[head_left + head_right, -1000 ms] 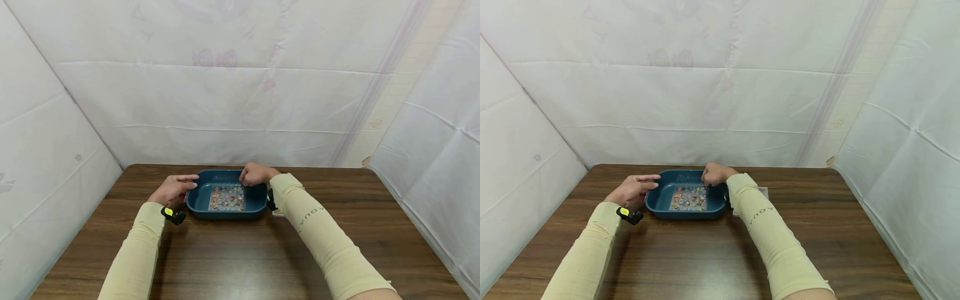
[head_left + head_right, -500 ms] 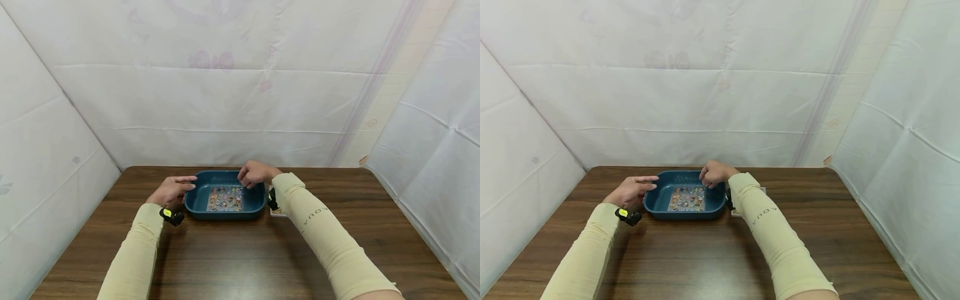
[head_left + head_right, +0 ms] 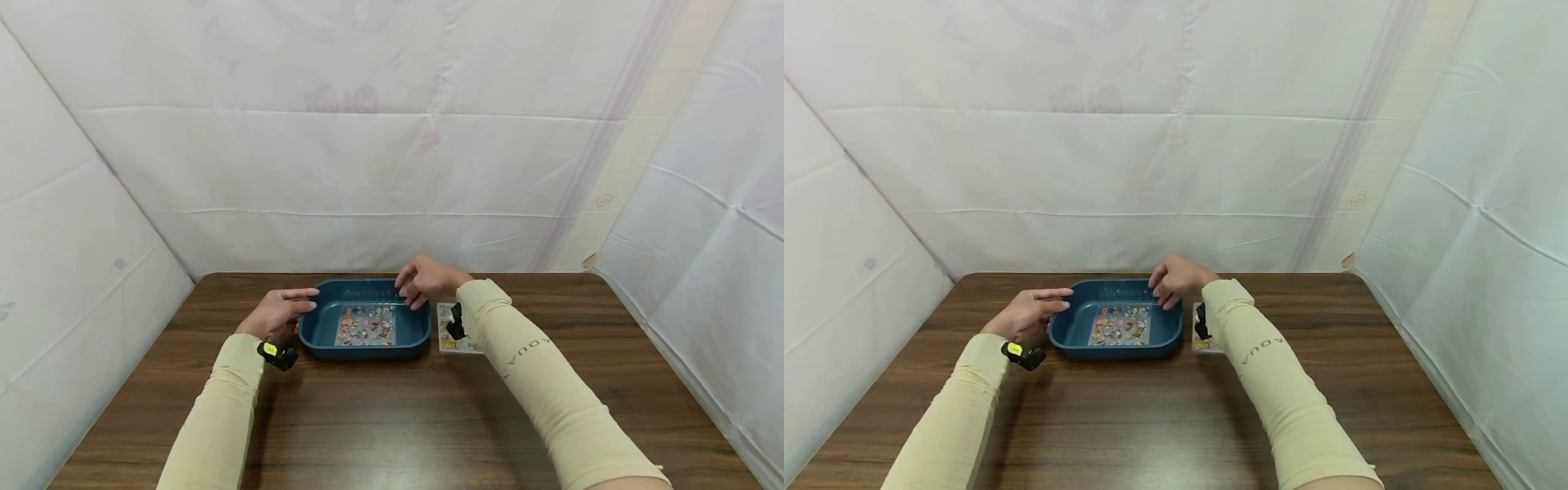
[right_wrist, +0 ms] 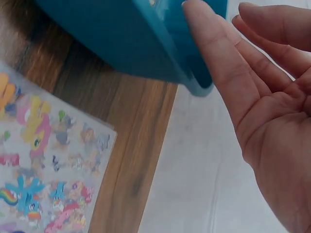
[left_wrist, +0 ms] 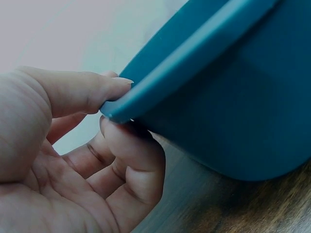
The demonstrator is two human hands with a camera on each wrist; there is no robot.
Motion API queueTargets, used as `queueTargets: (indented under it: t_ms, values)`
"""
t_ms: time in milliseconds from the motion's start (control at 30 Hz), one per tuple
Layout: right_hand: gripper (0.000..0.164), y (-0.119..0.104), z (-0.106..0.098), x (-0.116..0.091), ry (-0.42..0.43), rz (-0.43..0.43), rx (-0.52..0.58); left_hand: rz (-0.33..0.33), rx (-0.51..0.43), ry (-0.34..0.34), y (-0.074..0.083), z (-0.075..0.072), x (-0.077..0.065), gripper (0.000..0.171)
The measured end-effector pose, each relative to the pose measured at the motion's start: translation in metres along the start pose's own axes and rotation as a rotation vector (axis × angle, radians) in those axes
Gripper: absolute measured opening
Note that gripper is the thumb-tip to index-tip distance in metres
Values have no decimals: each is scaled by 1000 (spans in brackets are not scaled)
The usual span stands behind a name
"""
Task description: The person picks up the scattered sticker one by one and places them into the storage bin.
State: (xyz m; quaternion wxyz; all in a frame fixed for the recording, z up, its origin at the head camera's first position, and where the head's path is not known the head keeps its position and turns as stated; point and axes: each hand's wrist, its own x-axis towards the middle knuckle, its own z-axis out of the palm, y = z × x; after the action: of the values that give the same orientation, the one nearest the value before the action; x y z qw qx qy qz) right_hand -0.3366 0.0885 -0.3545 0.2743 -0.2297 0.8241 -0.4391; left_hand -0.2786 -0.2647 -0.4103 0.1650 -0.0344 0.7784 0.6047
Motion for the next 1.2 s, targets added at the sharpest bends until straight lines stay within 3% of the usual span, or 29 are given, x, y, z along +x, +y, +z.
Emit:
queueTargets:
  t_ms: [400, 1033, 1200]
  values:
    - [31, 7, -15, -14, 30, 17, 68, 10, -5, -1, 0, -3, 1, 53]
    - [18, 31, -36, -31, 63, 55, 15, 0, -34, 1, -5, -3, 3, 53]
    - [22, 42, -41, -37, 78, 85, 16, 6, -29, -5, -4, -3, 4, 53]
